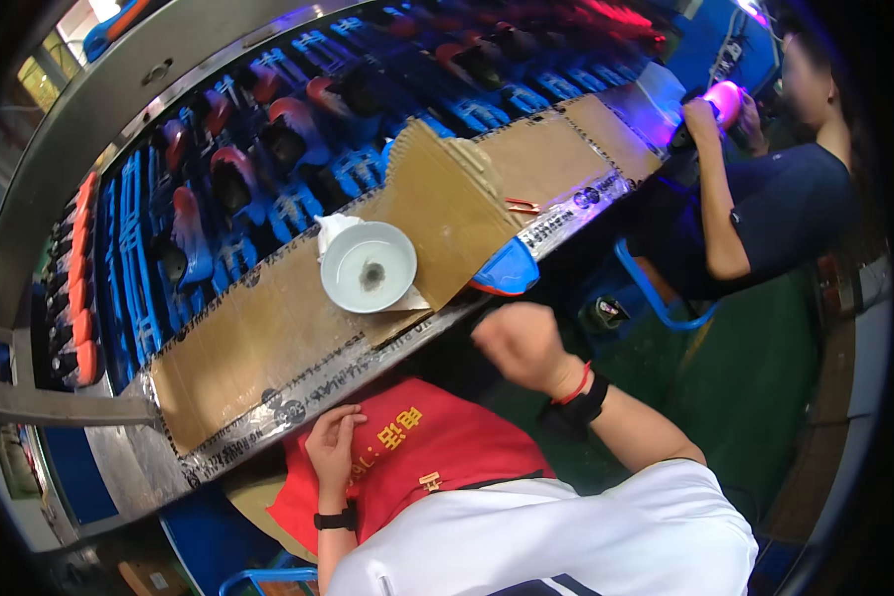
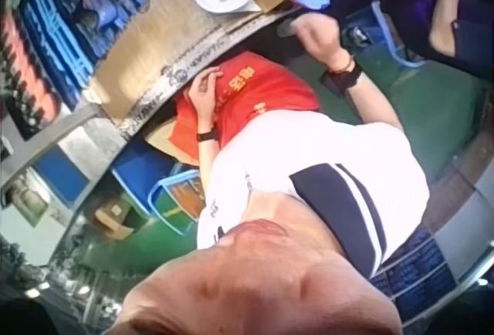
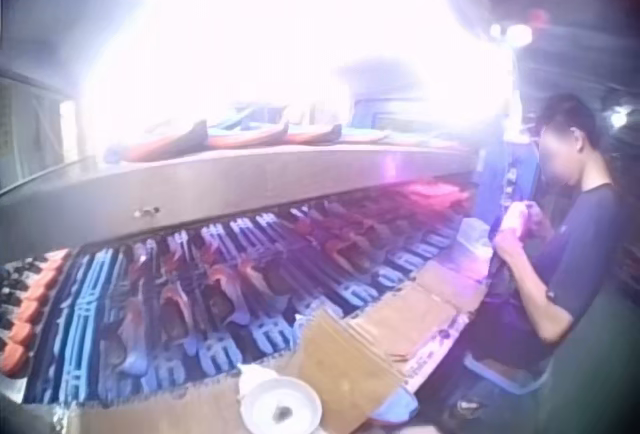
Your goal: Apply glue to the edges of blue shoe soles using a small brush.
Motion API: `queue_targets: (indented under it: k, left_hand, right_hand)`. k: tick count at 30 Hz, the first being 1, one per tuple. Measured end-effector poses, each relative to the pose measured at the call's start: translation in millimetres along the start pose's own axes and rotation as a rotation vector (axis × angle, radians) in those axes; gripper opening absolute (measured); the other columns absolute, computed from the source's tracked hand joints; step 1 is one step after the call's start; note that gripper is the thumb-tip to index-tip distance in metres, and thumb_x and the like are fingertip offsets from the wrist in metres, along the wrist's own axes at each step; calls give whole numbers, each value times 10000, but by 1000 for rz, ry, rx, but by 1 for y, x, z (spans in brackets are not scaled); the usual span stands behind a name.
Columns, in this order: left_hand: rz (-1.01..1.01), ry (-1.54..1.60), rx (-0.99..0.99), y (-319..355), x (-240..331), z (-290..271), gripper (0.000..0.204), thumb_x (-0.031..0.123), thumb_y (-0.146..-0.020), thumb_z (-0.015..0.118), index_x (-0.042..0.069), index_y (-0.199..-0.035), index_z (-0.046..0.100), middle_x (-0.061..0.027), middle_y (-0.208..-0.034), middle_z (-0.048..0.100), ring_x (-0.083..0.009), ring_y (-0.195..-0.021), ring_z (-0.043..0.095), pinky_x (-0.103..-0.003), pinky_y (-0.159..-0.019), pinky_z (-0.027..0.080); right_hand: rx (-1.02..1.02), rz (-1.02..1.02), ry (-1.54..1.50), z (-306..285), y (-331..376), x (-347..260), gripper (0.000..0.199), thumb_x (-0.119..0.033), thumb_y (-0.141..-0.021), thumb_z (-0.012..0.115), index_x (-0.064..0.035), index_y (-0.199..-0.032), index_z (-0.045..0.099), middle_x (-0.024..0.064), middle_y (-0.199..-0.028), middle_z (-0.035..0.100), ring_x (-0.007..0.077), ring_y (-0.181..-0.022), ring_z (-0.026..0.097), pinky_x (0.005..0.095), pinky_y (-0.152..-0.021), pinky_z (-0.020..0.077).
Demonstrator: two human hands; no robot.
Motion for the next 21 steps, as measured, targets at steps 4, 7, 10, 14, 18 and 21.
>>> queue_targets:
  k: [4, 7, 10, 14, 18, 21]
  left_hand:
    - [-1, -30, 22, 1, 1, -4, 165, -35, -956, 548, -92, -1097, 611, -150, -1064, 678, -181, -920, 683, -277, -843, 536]
    - [5, -57, 29, 2, 0, -7, 163, -40, -956, 543, -95, -1096, 608, -154, -1059, 675, -184, -918, 680, -282, -847, 537]
    - [5, -56, 54, 2, 0, -6, 159, -41, -957, 538, -95, -1091, 606, -155, -1051, 671, -195, -919, 679, -300, -859, 543]
    - [8, -76, 66, 3, 0, -1, 162, -33, -959, 541, -90, -1097, 606, -154, -1049, 671, -194, -916, 678, -305, -862, 545]
    - [8, -62, 104, 9, 0, -6, 158, -27, -963, 542, -90, -1094, 606, -152, -1046, 672, -189, -920, 678, -302, -863, 546]
    - [-21, -79, 95, 6, 1, -3, 156, -30, -966, 535, -88, -1092, 606, -148, -1046, 673, -187, -919, 680, -298, -862, 545]
  right_hand:
    - [323, 481, 2, -65, -18, 73, 135, -106, -901, 627, 6, -825, 628, 144, -677, 592, 291, -581, 578, 383, -537, 435]
    - [197, 342, 209, -70, -47, 112, 137, -118, -882, 652, 16, -859, 670, 151, -751, 615, 312, -677, 593, 378, -605, 448]
    - [7, 297, 326, -57, -55, 163, 139, -142, -837, 683, -7, -855, 714, 162, -853, 634, 323, -808, 608, 406, -690, 469]
    - [-55, 280, 302, -35, -50, 202, 175, -203, -782, 731, -58, -876, 755, 170, -896, 642, 339, -871, 616, 429, -743, 485]
    - [-86, 288, 299, -22, -54, 206, 202, -231, -760, 754, -67, -877, 762, 167, -871, 645, 336, -858, 624, 418, -747, 495]
    - [-158, 346, 236, -15, -52, 216, 204, -229, -746, 774, -48, -839, 755, 156, -821, 655, 337, -795, 631, 415, -715, 502]
Point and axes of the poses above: each hand's wrist, its own y-axis away from the middle knuckle, its own z-axis out of the palm, x = y × z, the point moved 9 cm from there along -y, towards the middle knuckle
